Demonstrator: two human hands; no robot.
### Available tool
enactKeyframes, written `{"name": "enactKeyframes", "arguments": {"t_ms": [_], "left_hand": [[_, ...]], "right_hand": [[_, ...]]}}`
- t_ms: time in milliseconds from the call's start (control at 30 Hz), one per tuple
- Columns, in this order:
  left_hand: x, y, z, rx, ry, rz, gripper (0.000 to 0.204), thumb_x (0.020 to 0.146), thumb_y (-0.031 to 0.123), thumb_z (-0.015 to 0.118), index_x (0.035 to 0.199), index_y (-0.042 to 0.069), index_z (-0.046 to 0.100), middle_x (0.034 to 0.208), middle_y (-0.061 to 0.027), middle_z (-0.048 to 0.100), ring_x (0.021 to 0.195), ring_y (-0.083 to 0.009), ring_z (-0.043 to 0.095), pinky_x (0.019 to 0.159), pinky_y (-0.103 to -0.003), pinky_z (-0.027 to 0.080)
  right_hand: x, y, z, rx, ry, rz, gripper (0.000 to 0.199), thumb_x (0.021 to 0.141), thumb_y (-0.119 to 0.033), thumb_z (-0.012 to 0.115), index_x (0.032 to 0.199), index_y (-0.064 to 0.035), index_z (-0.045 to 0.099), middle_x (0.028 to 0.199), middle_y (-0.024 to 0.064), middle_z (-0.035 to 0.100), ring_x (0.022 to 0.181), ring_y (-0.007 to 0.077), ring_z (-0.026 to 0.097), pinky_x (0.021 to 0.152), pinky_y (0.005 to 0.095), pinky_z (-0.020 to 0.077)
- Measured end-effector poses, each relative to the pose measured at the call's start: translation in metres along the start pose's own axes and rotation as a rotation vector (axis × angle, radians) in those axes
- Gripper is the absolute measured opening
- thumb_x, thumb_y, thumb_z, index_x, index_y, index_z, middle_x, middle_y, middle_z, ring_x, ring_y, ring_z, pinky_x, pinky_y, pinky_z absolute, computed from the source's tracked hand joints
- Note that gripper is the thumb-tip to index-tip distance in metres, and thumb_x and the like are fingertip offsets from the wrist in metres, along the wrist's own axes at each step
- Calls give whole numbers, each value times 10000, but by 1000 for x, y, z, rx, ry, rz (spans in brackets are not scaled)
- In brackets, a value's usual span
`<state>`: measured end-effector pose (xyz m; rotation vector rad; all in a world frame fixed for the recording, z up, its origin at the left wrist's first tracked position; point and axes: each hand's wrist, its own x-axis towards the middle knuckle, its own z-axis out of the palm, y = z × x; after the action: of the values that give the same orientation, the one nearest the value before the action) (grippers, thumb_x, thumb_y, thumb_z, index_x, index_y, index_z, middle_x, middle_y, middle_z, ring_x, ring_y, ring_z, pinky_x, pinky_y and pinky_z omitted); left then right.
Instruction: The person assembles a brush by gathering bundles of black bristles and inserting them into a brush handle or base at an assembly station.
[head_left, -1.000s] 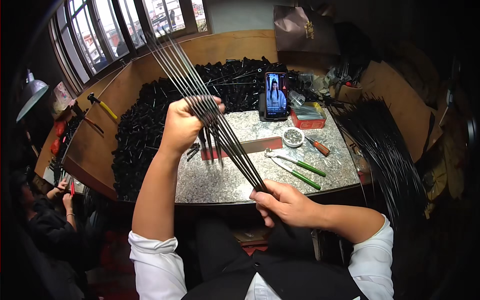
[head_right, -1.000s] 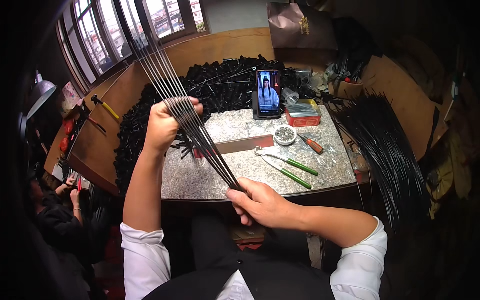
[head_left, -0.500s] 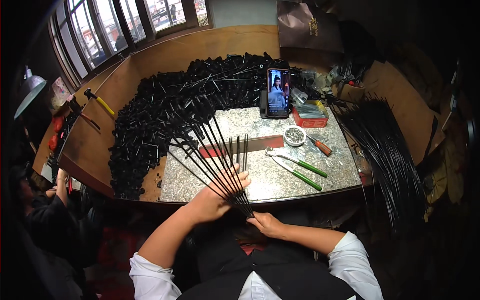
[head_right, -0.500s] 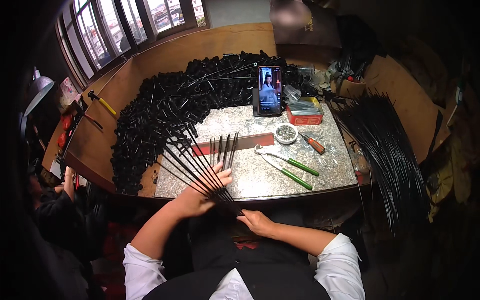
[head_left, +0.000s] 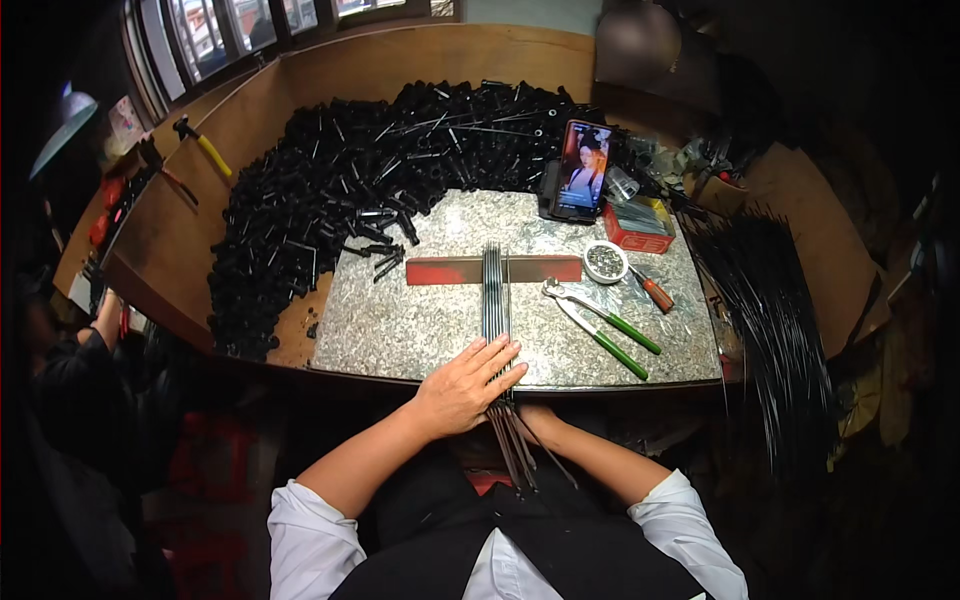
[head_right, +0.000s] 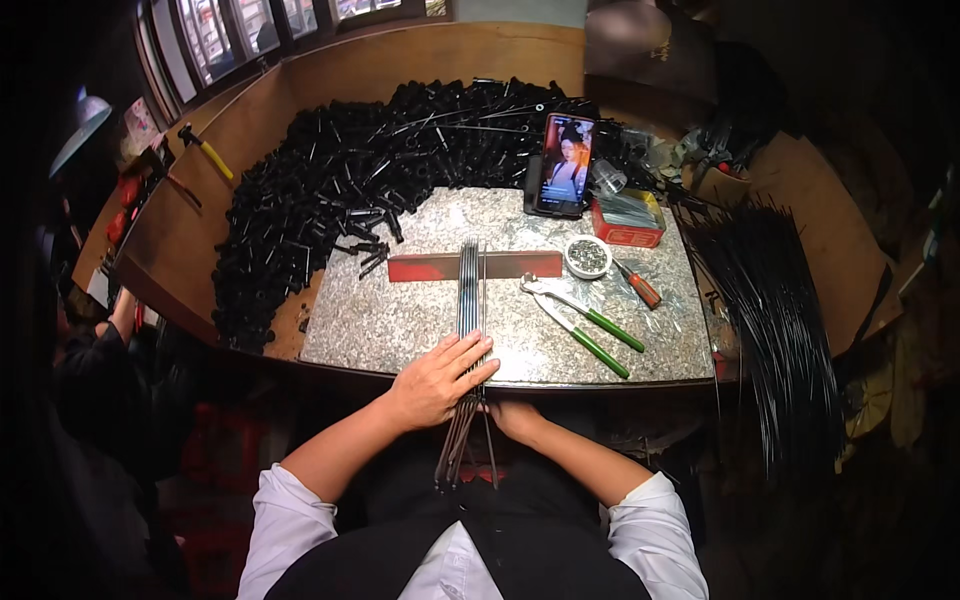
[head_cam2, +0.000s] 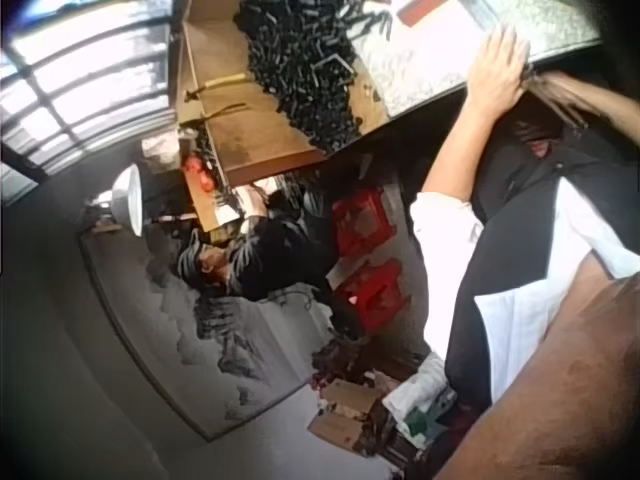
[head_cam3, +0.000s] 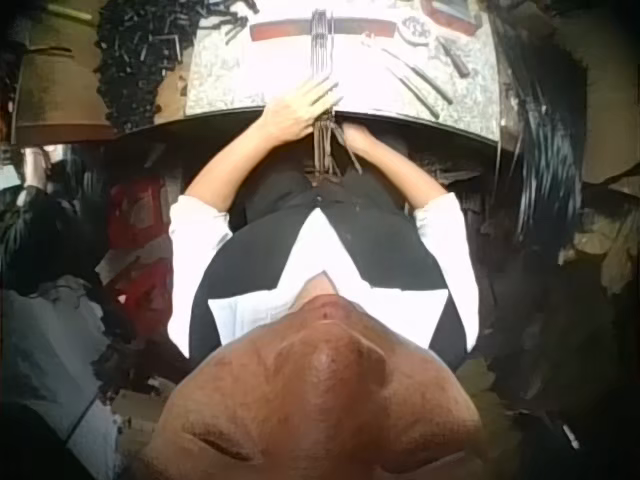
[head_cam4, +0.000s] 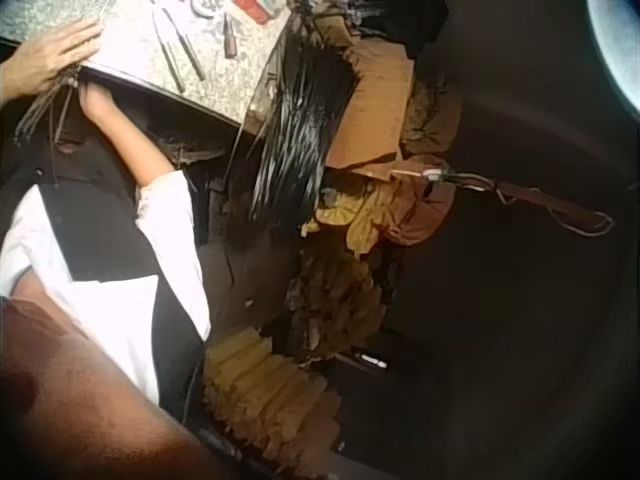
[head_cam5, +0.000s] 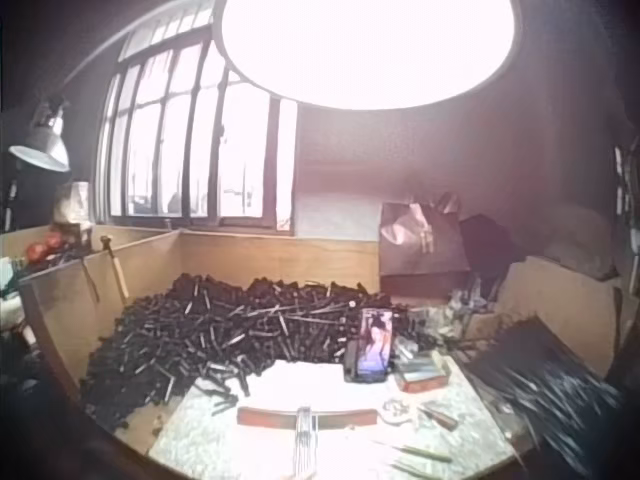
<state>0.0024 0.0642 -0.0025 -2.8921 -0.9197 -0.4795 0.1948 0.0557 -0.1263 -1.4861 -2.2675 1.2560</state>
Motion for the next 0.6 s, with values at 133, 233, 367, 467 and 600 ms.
{"name": "enactKeyframes", "arguments": {"t_ms": [133, 233, 367, 467, 600], "left_hand": [[0, -2, -4, -6, 37, 14, 649, 770, 339, 679, 1327, 79, 471, 1384, -167, 436, 1317, -332, 380, 1070, -461, 322], [2, -3, 5, -67, 106, -43, 661, 772, 394, 684, 1311, 66, 485, 1375, -180, 439, 1294, -358, 395, 1044, -466, 351], [3, -7, 0, -14, 20, -198, 780, 711, 535, 697, 1332, 119, 471, 1414, -215, 368, 1315, -376, 348, 1052, -490, 314], [8, -8, -5, -12, 26, -236, 877, 669, 600, 697, 1364, 134, 433, 1446, -226, 315, 1344, -413, 283, 1074, -532, 255], [6, -9, 0, -9, 19, -239, 886, 707, 618, 656, 1395, 126, 395, 1440, -225, 324, 1346, -427, 264, 1083, -514, 255]], "right_hand": [[-25, 1, -2, 54, 242, -206, 397, 896, -201, 574, 1219, 20, 509, 1215, 280, 523, 1141, 433, 486, 965, 446, 397], [-32, 15, 3, 80, 311, -305, 297, 888, -203, 597, 1077, 23, 567, 960, 256, 621, 928, 428, 595, 790, 448, 478], [-62, -47, -35, 129, 317, -332, 243, 877, -116, 610, 1074, 12, 548, 804, 197, 646, 750, 359, 648, 652, 393, 508], [-71, -64, -55, 148, 330, -357, 260, 869, -94, 618, 1095, 8, 539, 800, 192, 649, 747, 348, 654, 644, 376, 513], [-76, -66, -63, 116, 348, -350, 292, 866, -83, 622, 1126, 4, 522, 797, 178, 652, 730, 327, 657, 639, 361, 510]]}}
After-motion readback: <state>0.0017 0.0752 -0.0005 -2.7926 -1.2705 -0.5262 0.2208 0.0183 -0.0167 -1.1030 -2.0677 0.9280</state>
